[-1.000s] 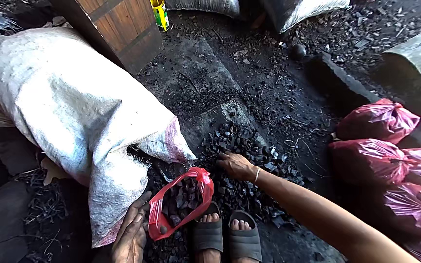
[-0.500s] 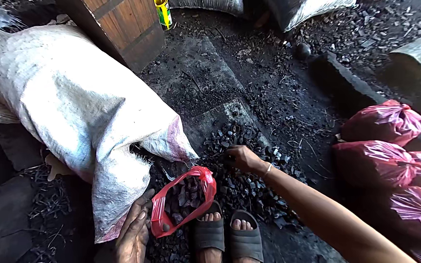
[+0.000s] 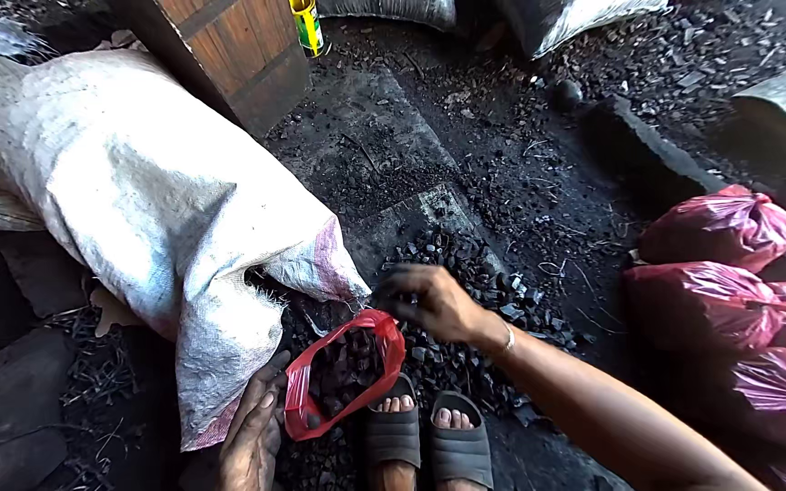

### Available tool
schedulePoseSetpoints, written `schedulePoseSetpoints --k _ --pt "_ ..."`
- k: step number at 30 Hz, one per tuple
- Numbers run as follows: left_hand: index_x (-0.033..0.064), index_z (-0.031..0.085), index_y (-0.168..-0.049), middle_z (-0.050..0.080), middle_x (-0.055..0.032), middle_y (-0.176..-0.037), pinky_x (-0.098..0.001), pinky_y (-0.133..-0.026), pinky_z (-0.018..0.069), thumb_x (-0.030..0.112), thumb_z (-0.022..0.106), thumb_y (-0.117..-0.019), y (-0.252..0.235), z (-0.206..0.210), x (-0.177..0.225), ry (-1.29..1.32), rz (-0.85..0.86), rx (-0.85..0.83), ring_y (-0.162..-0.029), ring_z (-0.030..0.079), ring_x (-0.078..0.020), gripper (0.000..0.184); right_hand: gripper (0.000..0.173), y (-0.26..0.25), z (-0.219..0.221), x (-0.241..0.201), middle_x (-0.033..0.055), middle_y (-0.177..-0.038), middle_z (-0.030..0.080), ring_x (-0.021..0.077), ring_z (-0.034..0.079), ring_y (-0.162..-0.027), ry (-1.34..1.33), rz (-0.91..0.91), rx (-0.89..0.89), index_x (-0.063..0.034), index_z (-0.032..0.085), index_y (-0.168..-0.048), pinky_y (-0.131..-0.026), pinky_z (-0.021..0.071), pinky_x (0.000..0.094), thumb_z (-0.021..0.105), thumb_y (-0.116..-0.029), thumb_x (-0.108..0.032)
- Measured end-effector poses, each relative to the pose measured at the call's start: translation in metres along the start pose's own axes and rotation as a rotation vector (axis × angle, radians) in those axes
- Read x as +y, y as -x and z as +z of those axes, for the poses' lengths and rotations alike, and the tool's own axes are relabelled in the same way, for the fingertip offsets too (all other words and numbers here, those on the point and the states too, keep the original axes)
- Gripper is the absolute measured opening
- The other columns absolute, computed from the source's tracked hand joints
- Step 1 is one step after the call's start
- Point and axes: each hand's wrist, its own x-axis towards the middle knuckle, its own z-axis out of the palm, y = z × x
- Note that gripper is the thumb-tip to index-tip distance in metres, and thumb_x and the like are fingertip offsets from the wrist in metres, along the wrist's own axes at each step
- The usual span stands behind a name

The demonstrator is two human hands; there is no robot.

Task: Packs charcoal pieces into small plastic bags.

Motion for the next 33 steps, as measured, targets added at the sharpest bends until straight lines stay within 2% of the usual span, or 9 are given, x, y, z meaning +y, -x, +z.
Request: schedulePoseSetpoints --k 2,4,6,9,11,15,24,30,33 --pt "0.0049 0.042 -0.15 0.061 -0.019 -0.133 -0.0418 -0.097 0.0544 0.044 0.051 -0.1024 0.002 -0.001 -0.001 0.024 -0.015 0.007 -0.117 0.063 -0.0273 0.062 0.021 0.005 -0.002 0.05 -0.0038 -0.102 0.073 0.0075 0.069 -0.093 0.206 0.212 -0.01 -0.0195 0.077 -0.107 -0.088 0.0592 0.0345 0.063 -0.1004 -0.034" --pt "0.0052 0.042 -0.151 0.061 -0.0191 -0.133 -0.0425 -0.096 0.055 0.043 0.052 -0.102 0.001 -0.001 -0.001 0.041 -0.026 0.008 -0.117 0.063 -0.0278 0.062 0.023 0.021 0.013 0.099 0.0019 -0.111 0.073 0.0203 0.069 -0.104 0.391 0.36 -0.206 -0.0221 0.075 -0.11 -0.092 0.058 0.0506 0.064 -0.0959 -0.036" --pt "0.0048 0.042 -0.15 0.061 -0.0192 -0.133 -0.0428 -0.096 0.0551 0.043 0.051 -0.1022 0.0 0.0 -0.001 0.04 -0.026 0.012 -0.117 0.063 -0.028 0.062 0.03 0.042 0.036 0.12 0.0099 -0.123 0.069 0.0343 0.067 -0.112 0.506 0.38 -0.387 -0.0235 0.072 -0.12 -0.087 0.0573 0.0621 0.07 -0.0899 -0.025" --pt "0.0045 0.042 -0.15 0.06 -0.02 -0.134 -0.0434 -0.097 0.055 0.041 0.049 -0.1024 -0.001 0.003 0.0 0.044 -0.032 0.014 -0.119 0.062 -0.029 0.061 0.062 0.054 0.058 0.124 0.0185 -0.135 0.061 0.0451 0.061 -0.119 0.623 0.381 -0.504 -0.0319 0.056 -0.144 -0.084 0.056 0.0637 0.071 -0.0866 -0.013" --pt "0.0043 0.042 -0.15 0.06 -0.02 -0.136 -0.0433 -0.097 0.0547 0.041 0.049 -0.1026 0.0 0.002 0.0 0.045 -0.034 0.009 -0.12 0.062 -0.0289 0.06 0.066 0.051 0.062 0.125 0.021 -0.138 0.058 0.0463 0.06 -0.12 0.629 0.415 -0.532 -0.0304 0.054 -0.147 -0.084 0.0566 0.0635 0.072 -0.0862 -0.013" --pt "0.0039 0.043 -0.15 0.061 -0.0188 -0.133 -0.0413 -0.097 0.0544 0.04 0.05 -0.1024 0.001 0.0 -0.001 0.052 -0.027 0.005 -0.118 0.062 -0.027 0.06 0.044 0.053 0.062 0.131 0.0194 -0.131 0.061 0.0414 0.066 -0.111 0.593 0.396 -0.549 -0.0148 0.064 -0.127 -0.084 0.0577 0.0611 0.073 -0.0848 -0.012" --pt "0.0042 0.042 -0.15 0.06 -0.0207 -0.134 -0.0443 -0.095 0.0557 0.041 0.051 -0.1019 0.0 0.0 -0.001 0.071 -0.028 0.004 -0.118 0.062 -0.0301 0.061 0.022 0.066 0.046 0.145 0.0079 -0.114 0.071 0.0281 0.069 -0.103 0.448 0.35 -0.364 -0.0221 0.074 -0.111 -0.088 0.0588 0.0545 0.069 -0.0898 -0.024" --pt "0.0038 0.043 -0.149 0.061 -0.0193 -0.133 -0.0431 -0.098 0.0543 0.044 0.054 -0.1002 0.003 0.003 0.0 0.048 -0.028 0.035 -0.119 0.062 -0.0289 0.064 0.02 0.035 -0.02 0.073 -0.0065 -0.105 0.075 0.005 0.07 -0.095 0.142 0.302 0.004 -0.0238 0.078 -0.109 -0.09 0.0608 0.0326 0.077 -0.0904 -0.031" --pt "0.0042 0.043 -0.15 0.061 -0.0197 -0.134 -0.0433 -0.098 0.0544 0.044 0.053 -0.1006 0.001 0.002 -0.001 0.04 -0.017 0.028 -0.12 0.062 -0.0293 0.064 0.02 0.02 -0.015 0.017 -0.0043 -0.108 0.075 0.0078 0.071 -0.097 -0.054 0.043 -0.023 -0.0184 0.078 -0.112 -0.089 0.0631 0.0325 0.077 -0.0922 -0.02"
